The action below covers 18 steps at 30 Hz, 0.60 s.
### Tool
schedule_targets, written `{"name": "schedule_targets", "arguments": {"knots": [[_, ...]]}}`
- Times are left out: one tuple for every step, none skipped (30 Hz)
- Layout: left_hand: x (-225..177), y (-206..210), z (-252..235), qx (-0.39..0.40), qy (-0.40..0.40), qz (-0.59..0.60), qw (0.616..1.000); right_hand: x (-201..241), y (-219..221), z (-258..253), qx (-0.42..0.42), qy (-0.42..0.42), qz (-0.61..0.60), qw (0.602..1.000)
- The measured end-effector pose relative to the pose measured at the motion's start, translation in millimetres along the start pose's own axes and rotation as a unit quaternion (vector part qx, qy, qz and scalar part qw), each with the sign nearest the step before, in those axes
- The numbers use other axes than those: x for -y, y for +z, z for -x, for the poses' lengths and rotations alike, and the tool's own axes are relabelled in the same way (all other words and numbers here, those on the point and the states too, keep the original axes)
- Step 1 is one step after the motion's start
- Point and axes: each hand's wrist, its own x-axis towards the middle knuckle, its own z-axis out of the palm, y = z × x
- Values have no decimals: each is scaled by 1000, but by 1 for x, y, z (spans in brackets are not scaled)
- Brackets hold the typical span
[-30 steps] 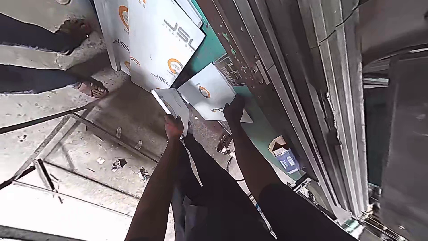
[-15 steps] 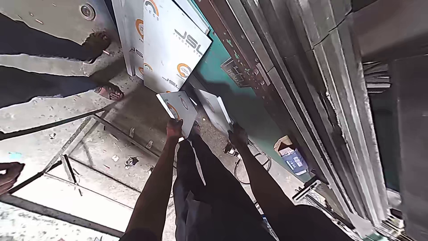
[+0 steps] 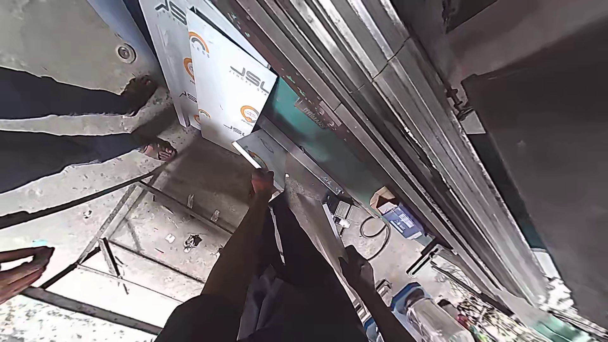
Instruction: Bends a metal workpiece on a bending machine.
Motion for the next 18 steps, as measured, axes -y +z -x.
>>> {"name": "schedule_targets", "arguments": {"knots": [[-5,7,-1,4,-4,-17,1000,-6,3,4,7,12,4,1000],[-11,16,-2,2,-4,-30,1000,-11,4,8,11,23,6,1000],[-18,25,-4,-3,-1,-48,999,-15,6,12,15,33,6,999],[-25,33,-3,-9,2,-72,997,-20,8,19,19,41,7,999],[-34,41,-4,-9,10,-95,995,-25,11,24,15,44,6,999],[-42,48,-7,0,26,-109,994,-29,12,27,12,46,7,999],[-46,58,-11,19,43,-116,992,-33,14,32,8,49,5,999],[-49,68,-13,43,64,-112,991,-37,15,36,3,50,2,999],[-56,75,-14,82,75,-79,991,-39,16,39,1,50,-2,999],[-62,82,-13,122,76,-22,989,-41,15,42,-1,47,-7,999],[-69,86,-9,163,74,51,983,-43,14,46,-4,43,-14,999],[-77,86,-3,200,69,110,971,-45,12,51,-9,36,-20,999],[-85,82,3,224,71,128,964,-46,9,57,-16,25,-27,999],[-92,75,7,231,86,108,963,-46,6,61,-21,11,-33,999],[-93,61,14,225,114,69,965,-46,4,67,-30,-8,-40,999],[-89,44,24,207,146,36,967,-45,2,75,-41,-29,-48,998],[-80,25,37,178,182,15,967,-43,-2,81,-51,-50,-57,996],[-68,4,54,150,214,5,965,-41,-6,87,-63,-72,-66,993]]}}
